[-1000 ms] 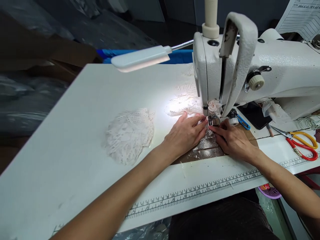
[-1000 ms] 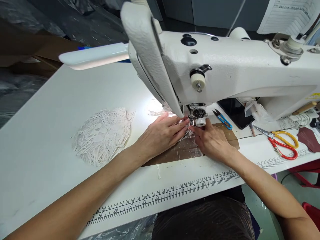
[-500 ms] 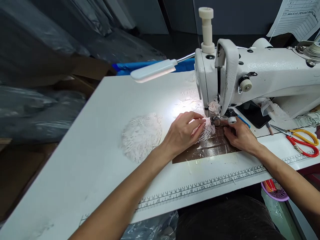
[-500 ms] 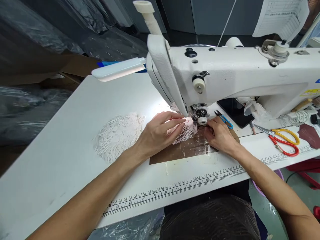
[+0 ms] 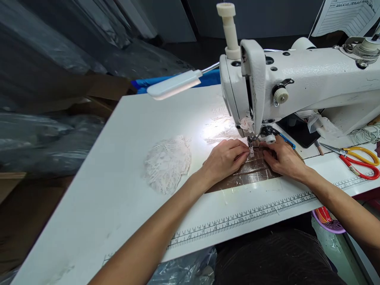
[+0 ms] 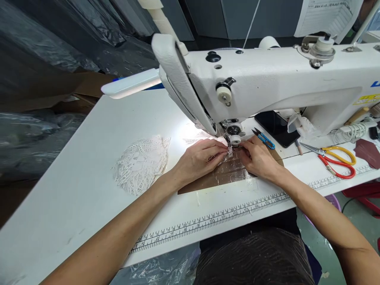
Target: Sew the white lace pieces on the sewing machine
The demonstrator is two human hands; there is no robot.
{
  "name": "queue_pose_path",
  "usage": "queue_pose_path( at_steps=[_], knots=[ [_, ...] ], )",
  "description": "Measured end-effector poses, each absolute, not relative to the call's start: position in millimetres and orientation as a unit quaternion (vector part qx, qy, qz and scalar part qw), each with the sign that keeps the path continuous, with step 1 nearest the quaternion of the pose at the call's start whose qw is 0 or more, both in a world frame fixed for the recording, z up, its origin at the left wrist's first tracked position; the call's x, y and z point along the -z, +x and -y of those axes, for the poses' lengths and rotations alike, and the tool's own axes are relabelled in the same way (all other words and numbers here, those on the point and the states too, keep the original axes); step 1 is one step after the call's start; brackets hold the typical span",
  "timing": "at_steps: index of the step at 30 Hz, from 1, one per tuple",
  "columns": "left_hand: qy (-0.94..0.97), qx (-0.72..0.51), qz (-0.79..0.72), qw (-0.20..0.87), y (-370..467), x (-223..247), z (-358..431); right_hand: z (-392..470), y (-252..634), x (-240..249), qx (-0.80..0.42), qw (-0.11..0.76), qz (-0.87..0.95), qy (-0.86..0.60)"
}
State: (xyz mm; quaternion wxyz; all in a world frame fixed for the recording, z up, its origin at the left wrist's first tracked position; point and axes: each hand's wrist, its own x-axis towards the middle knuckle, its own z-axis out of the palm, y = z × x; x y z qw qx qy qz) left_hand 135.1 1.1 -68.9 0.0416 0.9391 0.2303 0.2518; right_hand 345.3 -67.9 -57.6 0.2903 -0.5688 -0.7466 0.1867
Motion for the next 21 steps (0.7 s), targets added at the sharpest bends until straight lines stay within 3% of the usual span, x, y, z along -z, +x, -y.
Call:
queue_pose_path(
  at_steps=[9, 21],
  knots=[
    [0.906, -0.319, -0.27, 0.073, 137, 67, 6, 69, 347, 60, -0.183, 0.294, 0.753, -0.56],
    [0.943, -0.256, -0.215, 0.006, 134, 71, 2, 66, 347, 72, -0.138, 0.221, 0.808, -0.528]
  ],
)
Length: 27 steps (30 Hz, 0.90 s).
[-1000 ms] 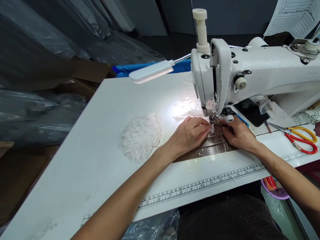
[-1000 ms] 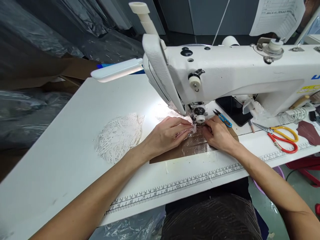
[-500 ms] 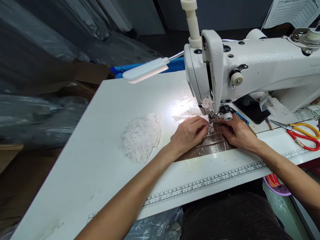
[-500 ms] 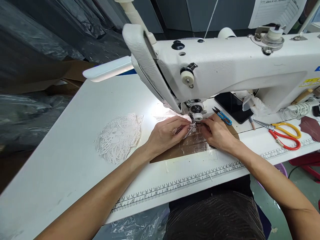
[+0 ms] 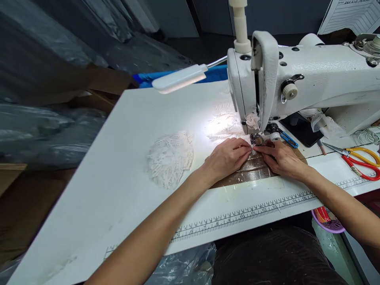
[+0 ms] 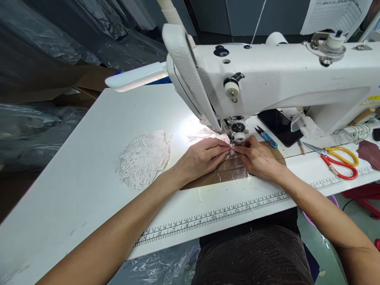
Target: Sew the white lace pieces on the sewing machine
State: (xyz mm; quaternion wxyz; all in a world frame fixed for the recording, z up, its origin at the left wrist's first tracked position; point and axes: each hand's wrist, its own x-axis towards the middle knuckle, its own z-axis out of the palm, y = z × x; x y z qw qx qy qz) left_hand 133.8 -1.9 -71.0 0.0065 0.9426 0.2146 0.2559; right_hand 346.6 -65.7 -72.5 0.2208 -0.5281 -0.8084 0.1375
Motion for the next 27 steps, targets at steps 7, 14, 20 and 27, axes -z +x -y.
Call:
queue_pose_path(
  at_steps=[7, 14, 20, 27],
  knots=[
    [0.95, -0.262, -0.169, 0.011, 128, 68, 2, 66, 349, 68, -0.164, 0.226, 0.803, -0.527],
    [0.948, -0.272, -0.163, -0.005, 129, 72, 2, 60, 352, 63, -0.211, 0.337, 0.727, -0.56],
    [0.935, -0.311, -0.162, -0.058, 125, 64, 4, 50, 369, 66, -0.071, 0.397, 0.673, -0.62],
    [0.956, -0.27, -0.115, -0.02, 123, 61, 5, 45, 379, 77, 0.004, 0.235, 0.699, -0.675]
  ],
)
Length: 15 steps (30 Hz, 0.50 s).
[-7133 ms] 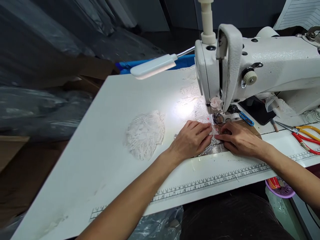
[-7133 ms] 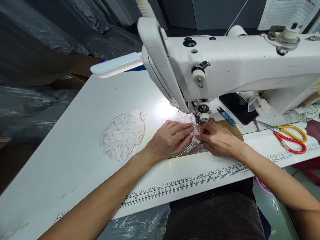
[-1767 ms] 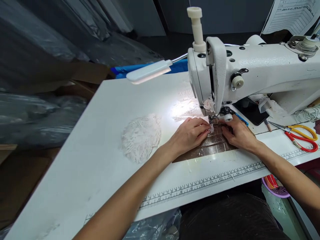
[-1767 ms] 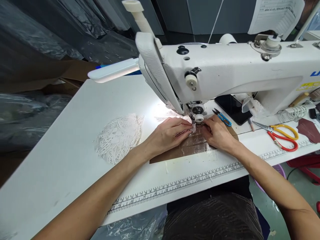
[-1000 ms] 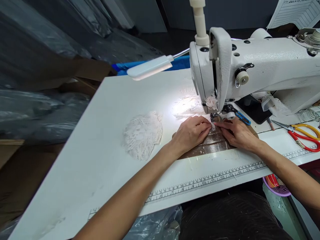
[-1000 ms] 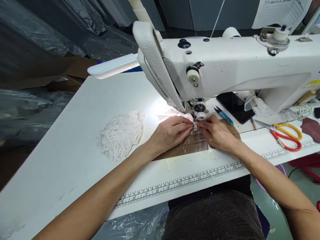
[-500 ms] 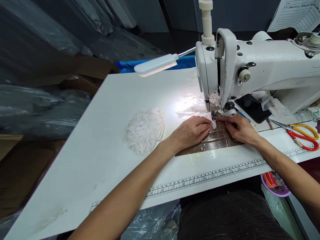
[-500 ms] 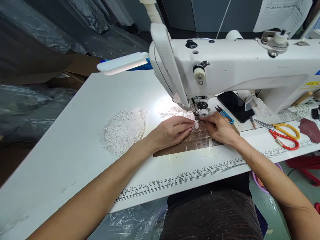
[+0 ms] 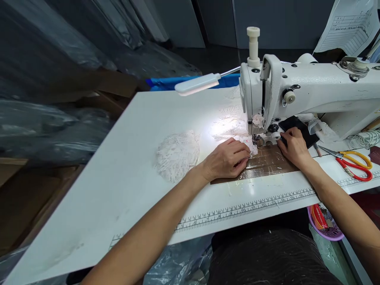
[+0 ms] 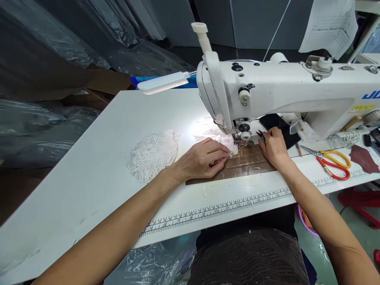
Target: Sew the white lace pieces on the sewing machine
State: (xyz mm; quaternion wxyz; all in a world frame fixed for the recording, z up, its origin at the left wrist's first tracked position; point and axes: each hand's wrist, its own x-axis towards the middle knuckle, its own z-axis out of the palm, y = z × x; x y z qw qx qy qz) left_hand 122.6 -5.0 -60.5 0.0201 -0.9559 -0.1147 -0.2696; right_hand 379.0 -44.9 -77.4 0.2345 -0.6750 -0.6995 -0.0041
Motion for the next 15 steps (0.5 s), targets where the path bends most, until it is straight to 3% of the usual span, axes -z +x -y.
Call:
queue_pose_path(
  at_steps=[3, 7, 12, 15],
  knots=[
    [-0.963, 0.249, 0.103, -0.019, 122, 62, 4, 44, 378, 76, 0.013, 0.196, 0.724, -0.661],
    [-0.962, 0.239, 0.12, -0.057, 120, 66, 0, 43, 379, 63, -0.012, 0.226, 0.702, -0.675],
    [-0.95, 0.281, 0.104, -0.09, 122, 70, -6, 64, 377, 37, -0.266, 0.243, 0.656, -0.664],
    [-0.93, 0.307, 0.151, -0.133, 129, 70, -5, 83, 372, 31, -0.287, 0.244, 0.686, -0.623]
  ],
)
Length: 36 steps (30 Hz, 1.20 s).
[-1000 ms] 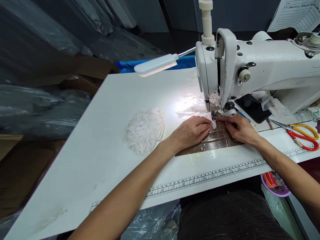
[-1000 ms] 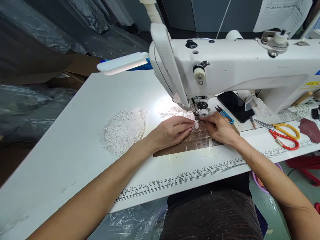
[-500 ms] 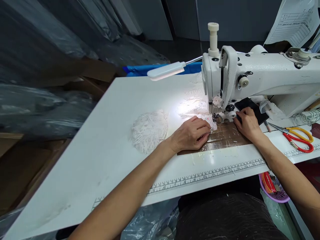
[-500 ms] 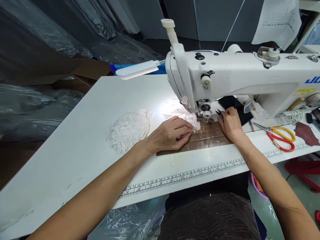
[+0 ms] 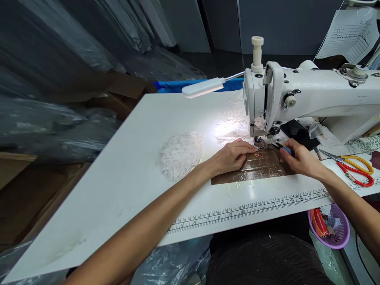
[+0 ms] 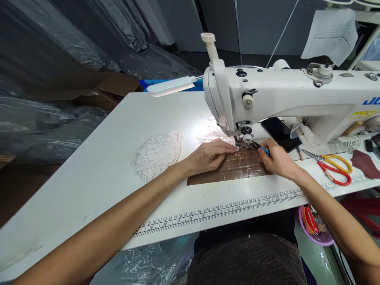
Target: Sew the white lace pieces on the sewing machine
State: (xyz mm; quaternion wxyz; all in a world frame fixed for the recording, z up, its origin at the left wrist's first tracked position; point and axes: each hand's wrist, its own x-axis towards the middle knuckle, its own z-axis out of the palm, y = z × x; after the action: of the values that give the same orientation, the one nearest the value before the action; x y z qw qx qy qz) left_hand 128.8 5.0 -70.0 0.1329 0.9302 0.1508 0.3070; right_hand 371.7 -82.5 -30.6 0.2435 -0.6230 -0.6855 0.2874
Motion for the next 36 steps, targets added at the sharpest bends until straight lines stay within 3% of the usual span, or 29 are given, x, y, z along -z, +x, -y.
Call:
queue_pose_path(
  at_steps=[6, 10, 15, 29, 36],
  knots=[
    [0.833, -0.335, -0.354, 0.262, 140, 69, -5, 93, 351, 46, -0.139, 0.141, 0.784, -0.589],
    [0.781, -0.323, -0.358, 0.396, 139, 69, -9, 76, 340, 52, -0.069, 0.119, 0.787, -0.601],
    [0.742, -0.308, -0.348, 0.484, 134, 71, -16, 58, 333, 50, -0.05, 0.07, 0.756, -0.649],
    [0.714, -0.292, -0.332, 0.543, 133, 76, -22, 44, 318, 48, -0.011, 0.005, 0.783, -0.622],
    [0.678, -0.28, -0.371, 0.57, 134, 68, -18, 45, 317, 50, -0.002, 0.022, 0.792, -0.609]
  ],
)
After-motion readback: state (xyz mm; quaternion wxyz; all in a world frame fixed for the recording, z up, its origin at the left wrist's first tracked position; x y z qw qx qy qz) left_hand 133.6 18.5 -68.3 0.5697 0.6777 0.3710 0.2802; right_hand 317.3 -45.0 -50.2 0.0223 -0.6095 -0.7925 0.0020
